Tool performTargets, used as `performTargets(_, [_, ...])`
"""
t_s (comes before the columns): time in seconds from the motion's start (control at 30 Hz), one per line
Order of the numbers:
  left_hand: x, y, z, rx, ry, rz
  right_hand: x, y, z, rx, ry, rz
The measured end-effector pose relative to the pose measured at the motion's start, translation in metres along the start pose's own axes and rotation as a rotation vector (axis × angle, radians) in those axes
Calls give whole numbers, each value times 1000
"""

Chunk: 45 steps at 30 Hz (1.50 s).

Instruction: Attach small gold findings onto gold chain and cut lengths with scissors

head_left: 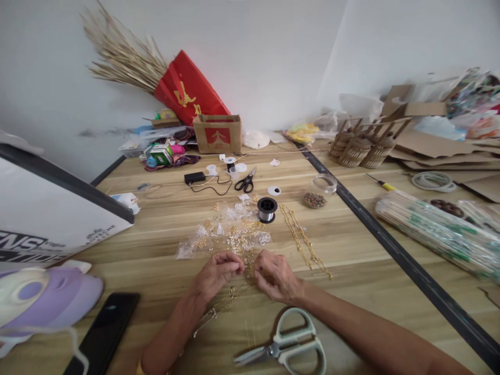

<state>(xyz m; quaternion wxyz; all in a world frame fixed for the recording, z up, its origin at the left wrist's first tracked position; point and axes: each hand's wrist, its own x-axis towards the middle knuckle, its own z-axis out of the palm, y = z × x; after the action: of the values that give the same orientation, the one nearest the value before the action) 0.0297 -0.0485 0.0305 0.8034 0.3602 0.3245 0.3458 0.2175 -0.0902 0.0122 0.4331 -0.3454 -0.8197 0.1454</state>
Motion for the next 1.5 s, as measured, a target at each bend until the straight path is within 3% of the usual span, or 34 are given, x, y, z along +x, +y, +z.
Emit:
performTargets(0.57, [3, -4, -4, 405, 76, 65, 0, -2, -1, 3, 19, -26])
performTargets(1.5, [3, -6, -2, 411, 51, 51, -2, 0, 1, 13, -4, 1])
